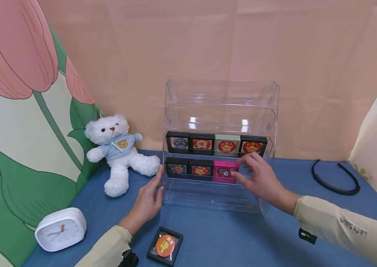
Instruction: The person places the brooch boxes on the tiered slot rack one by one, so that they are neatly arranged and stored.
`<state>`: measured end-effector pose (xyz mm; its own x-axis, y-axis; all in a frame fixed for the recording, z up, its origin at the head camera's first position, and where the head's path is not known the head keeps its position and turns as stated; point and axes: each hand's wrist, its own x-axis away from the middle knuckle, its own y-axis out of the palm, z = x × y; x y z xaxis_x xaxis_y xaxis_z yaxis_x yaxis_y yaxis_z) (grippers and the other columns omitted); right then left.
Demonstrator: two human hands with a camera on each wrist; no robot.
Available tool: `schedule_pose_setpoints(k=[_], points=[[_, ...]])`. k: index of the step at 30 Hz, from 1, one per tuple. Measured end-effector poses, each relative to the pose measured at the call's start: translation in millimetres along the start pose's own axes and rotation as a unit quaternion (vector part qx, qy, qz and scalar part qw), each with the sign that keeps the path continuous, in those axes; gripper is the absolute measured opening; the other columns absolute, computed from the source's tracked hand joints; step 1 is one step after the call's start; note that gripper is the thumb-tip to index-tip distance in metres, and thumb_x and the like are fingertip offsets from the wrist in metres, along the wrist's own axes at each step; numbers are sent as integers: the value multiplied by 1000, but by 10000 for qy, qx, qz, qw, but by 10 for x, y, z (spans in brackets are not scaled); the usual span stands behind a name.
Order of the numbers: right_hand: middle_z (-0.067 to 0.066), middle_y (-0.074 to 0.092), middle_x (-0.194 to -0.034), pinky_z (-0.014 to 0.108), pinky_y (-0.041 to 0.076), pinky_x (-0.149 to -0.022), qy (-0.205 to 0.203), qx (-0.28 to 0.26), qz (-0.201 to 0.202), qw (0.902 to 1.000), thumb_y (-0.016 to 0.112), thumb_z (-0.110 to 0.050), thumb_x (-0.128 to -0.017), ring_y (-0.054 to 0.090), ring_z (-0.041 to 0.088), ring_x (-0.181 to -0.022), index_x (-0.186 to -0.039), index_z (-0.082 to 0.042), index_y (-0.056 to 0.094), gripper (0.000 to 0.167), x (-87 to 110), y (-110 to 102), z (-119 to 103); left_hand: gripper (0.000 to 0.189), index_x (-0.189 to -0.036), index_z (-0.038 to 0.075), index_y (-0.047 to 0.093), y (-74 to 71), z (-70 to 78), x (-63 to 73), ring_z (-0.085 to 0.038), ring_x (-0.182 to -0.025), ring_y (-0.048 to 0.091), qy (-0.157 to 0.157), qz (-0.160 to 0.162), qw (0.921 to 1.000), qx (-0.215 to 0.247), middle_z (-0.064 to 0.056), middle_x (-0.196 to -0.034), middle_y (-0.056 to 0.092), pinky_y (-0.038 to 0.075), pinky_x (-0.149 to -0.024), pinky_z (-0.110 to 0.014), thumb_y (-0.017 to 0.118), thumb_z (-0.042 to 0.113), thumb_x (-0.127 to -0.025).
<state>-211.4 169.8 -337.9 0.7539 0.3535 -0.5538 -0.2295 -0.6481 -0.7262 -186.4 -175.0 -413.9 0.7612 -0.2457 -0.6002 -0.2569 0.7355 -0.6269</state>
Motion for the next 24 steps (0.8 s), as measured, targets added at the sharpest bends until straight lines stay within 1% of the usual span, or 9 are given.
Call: schedule_pose_setpoints(k=[3,6,9,11,13,16,21,24], points=[[0,51,-97,40,51,-73,-305,37,189,9994,83,-17,-73,50,18,-93,-96,-11,63,31,65,22,-87,73,-151,7,23,-8,9,-4,-33,-102,62,13,-2,10000,0,-14,-145,38,50,-81,-38,56,-12,-88],[-2,50,-96,38,49,-72,-692,5,276,9972,84,-16,-71,46,14,-94,-93,-11,63,31,138,73,-210,73,-151,7,23,-8,12,-3,-33,-102,62,-3,2,10000,-18,-14,-145,38,50,-81,-38,56,-12,-88],[-5,50,-98,35,47,-72,-918,-135,183,9955,84,-18,-71,45,12,-95,-95,-14,62,32,232,155,-355,74,-151,8,23,-4,11,0,-32,-102,62,-57,-14,10000,-16,-13,-145,38,50,-81,-38,56,-11,-88],[-7,50,-100,34,44,-72,-967,-253,39,9950,84,-20,-71,43,11,-96,-97,-16,61,35,300,223,-454,74,-151,9,23,-2,-2,5,-32,-102,62,-70,-16,10000,-7,-13,-146,38,50,-82,-38,56,-11,-88],[-10,49,-103,32,44,-73,-960,-419,-189,9943,83,-24,-73,42,9,-97,-99,-19,59,36,367,283,-549,74,-151,9,22,-1,-13,9,-32,-103,62,-63,-11,10000,2,-13,-146,37,50,-82,-37,56,-11,-88],[-12,47,-107,32,43,-74,-892,-745,-698,9908,79,-30,-78,40,8,-97,-103,-22,56,35,462,363,-667,74,-151,9,23,-2,-28,17,-32,-103,61,-24,27,10000,-4,-12,-146,37,50,-83,-37,56,-12,-88],[-14,45,-112,35,44,-81,-531,-1264,-1723,9755,70,-40,-85,41,10,-101,-110,-26,52,34,562,475,-805,74,-151,9,22,-4,-21,14,-30,-106,60,9,19,10000,0,-12,-146,37,49,-84,-36,55,-11,-88],[-14,45,-113,35,44,-84,-336,-1396,-2131,9664,67,-45,-85,41,10,-102,-113,-26,52,37,581,551,-870,73,-151,8,22,-8,-3,4,-31,-107,60,19,4,10000,53,-12,-146,37,49,-84,-37,55,-11,-89]])
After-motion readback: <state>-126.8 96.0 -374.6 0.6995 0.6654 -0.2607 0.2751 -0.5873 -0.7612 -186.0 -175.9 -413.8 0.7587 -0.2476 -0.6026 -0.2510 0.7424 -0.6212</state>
